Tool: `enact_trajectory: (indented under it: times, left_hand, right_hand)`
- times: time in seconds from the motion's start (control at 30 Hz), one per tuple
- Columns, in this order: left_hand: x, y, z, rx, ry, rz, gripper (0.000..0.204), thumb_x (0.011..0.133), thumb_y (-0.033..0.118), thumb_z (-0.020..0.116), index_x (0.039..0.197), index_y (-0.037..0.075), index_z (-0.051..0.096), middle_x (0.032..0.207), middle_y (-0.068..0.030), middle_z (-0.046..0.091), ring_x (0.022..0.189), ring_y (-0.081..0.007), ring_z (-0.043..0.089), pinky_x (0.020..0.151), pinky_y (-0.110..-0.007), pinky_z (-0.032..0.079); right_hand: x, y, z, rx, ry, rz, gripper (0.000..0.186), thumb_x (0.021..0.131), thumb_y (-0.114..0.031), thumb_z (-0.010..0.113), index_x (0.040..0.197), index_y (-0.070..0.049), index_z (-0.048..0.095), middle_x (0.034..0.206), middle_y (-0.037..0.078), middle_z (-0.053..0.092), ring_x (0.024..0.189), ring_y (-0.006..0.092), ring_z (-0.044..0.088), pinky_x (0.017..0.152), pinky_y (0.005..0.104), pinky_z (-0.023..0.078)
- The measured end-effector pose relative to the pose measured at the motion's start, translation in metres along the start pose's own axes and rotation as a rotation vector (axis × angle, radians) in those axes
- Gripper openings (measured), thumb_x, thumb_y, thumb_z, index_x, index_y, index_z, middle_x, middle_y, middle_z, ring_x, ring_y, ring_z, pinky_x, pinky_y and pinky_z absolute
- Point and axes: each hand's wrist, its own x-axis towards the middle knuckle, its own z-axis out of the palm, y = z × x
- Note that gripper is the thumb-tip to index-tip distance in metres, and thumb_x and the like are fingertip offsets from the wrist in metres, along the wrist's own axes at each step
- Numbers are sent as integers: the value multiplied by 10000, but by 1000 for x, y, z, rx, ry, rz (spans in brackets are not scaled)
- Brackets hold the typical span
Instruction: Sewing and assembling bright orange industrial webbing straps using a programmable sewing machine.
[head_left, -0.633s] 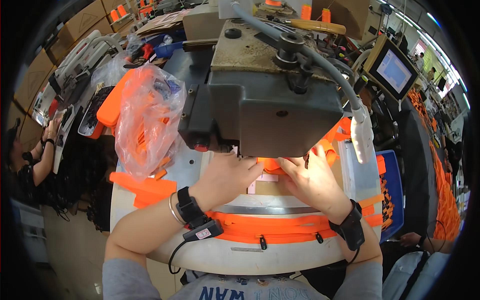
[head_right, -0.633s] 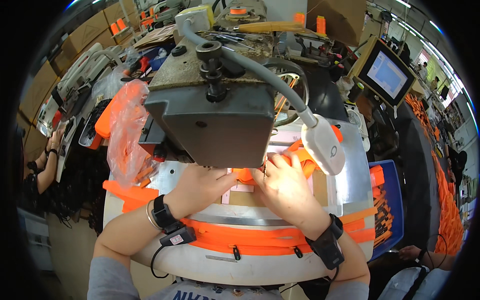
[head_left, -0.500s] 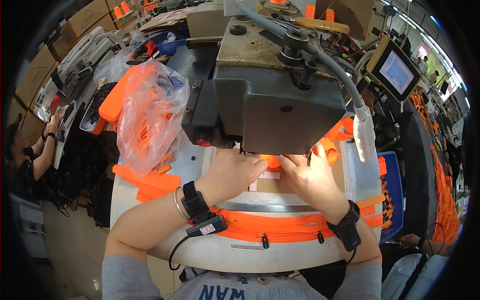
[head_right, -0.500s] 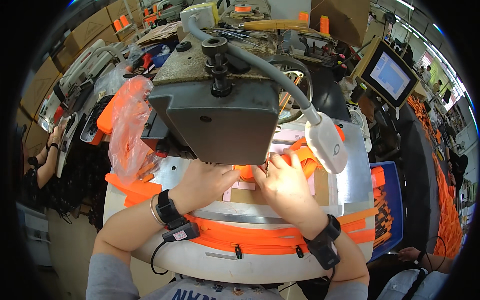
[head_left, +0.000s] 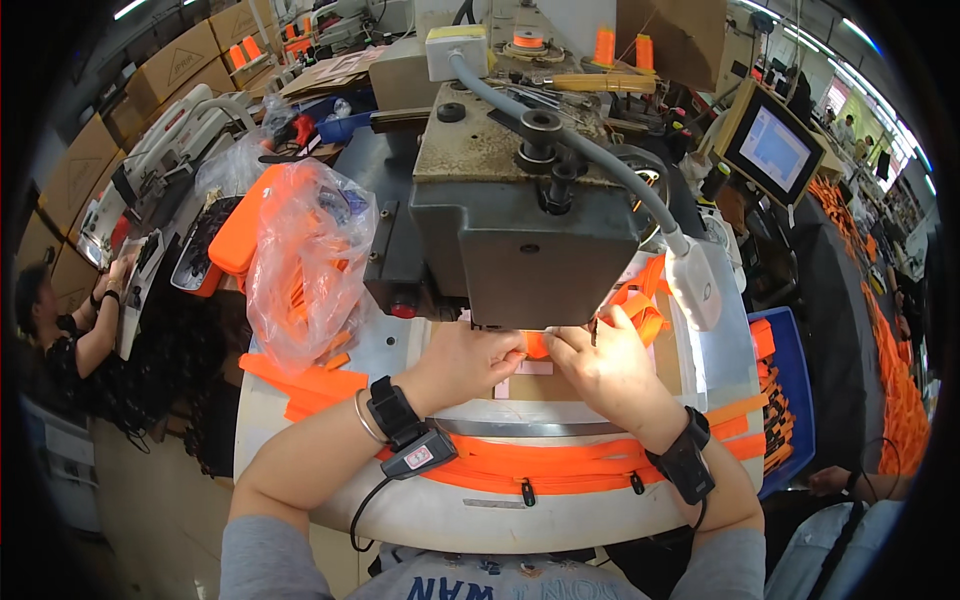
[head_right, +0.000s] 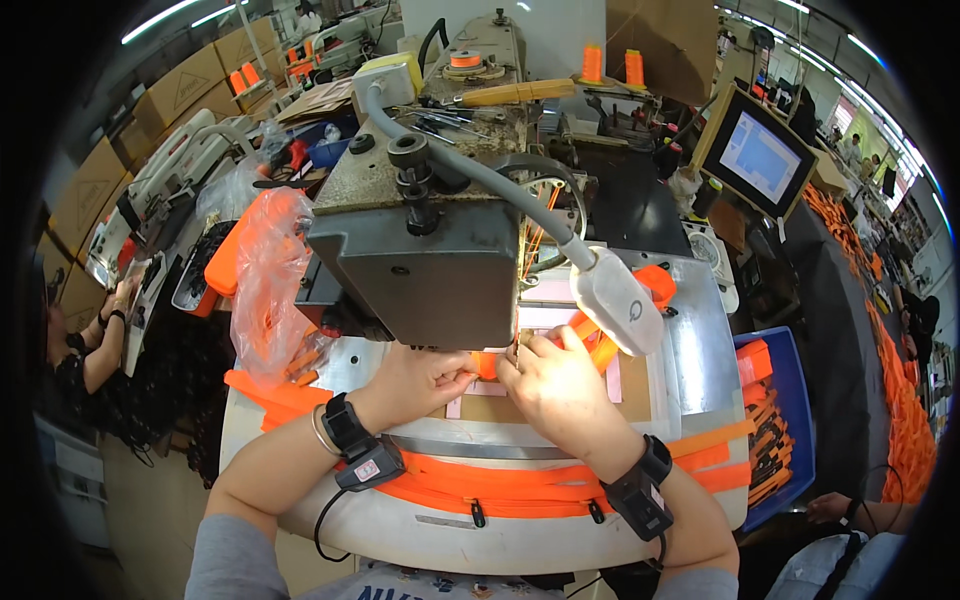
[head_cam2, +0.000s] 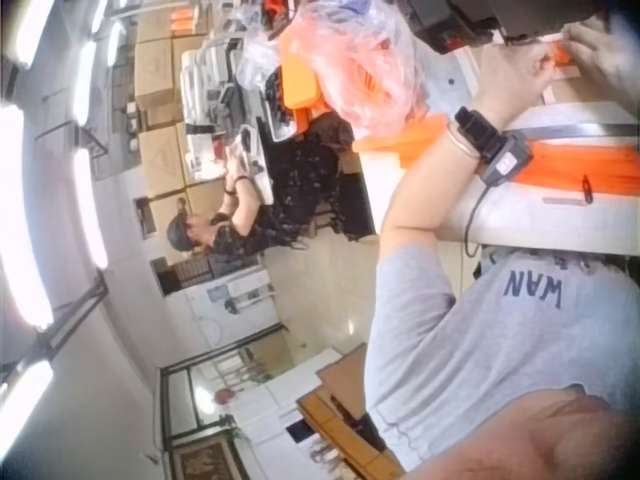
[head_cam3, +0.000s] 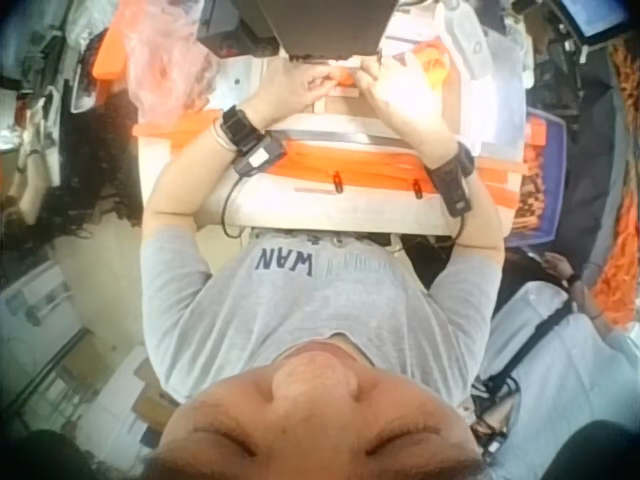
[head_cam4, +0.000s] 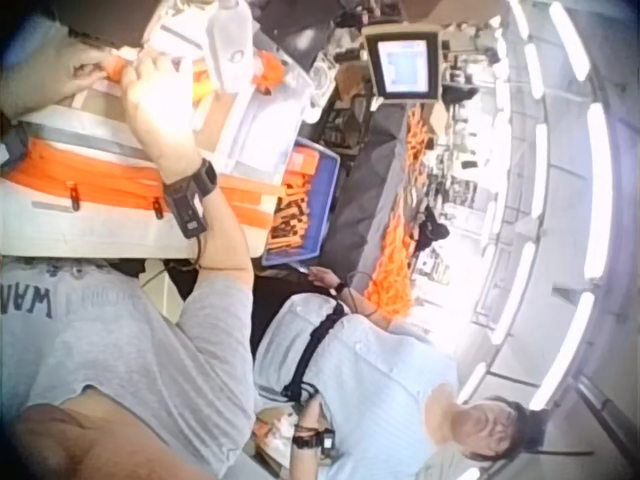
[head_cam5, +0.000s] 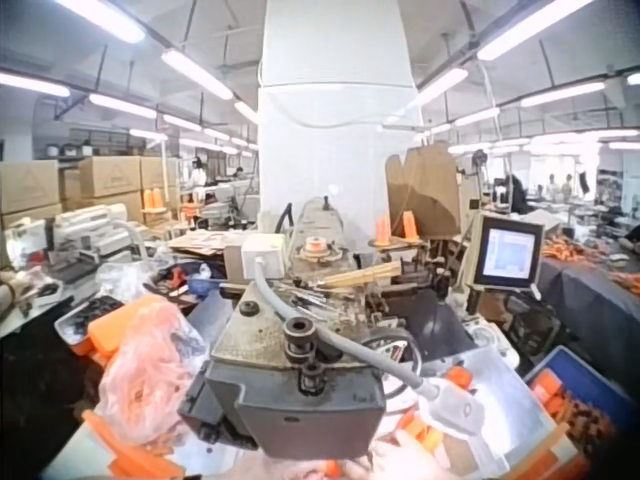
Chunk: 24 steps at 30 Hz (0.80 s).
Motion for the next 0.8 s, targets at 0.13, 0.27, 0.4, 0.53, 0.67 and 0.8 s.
enact_trajectory:
  times: [0.13,0.27,0.4,0.53,0.67,0.8]
  left_hand:
    - [-2,-1,4,187,138,80,103,762,149,687,822,86,634,793,-44,592,765,-257,575,667,-387,432]
    - [3,3,0,327,252,164,123,812,212,652,820,90,632,740,-70,609,630,-236,620,541,-348,483]
    - [2,0,2,283,293,168,115,815,206,652,830,92,637,740,-73,609,626,-234,621,528,-348,479]
    - [-1,0,6,265,268,127,122,799,160,666,901,96,649,774,-69,598,683,-260,598,591,-373,471]
    - [-2,0,6,226,259,108,178,779,130,693,952,114,654,798,-56,595,701,-271,579,624,-389,465]
    - [-2,2,1,219,302,150,113,778,164,707,869,118,659,738,-39,594,663,-248,578,587,-371,456]
  right_hand:
    - [3,4,7,20,86,46,190,758,-130,577,928,-56,618,821,33,597,815,179,577,759,362,417]
    - [5,5,7,-44,77,55,211,760,-134,578,950,-52,620,778,27,580,786,172,568,754,357,420]
    - [5,5,13,-25,108,79,244,760,-133,579,983,-45,620,752,22,570,762,174,557,741,350,415]
    - [8,-2,4,66,131,115,225,750,-120,580,959,-51,624,740,17,565,754,175,556,734,349,408]
    - [5,3,15,-1,126,127,176,735,-119,587,900,-71,624,732,17,567,749,183,558,736,349,408]
    - [4,14,16,-1,228,211,137,722,-125,586,850,-88,616,767,24,590,771,200,572,746,340,416]
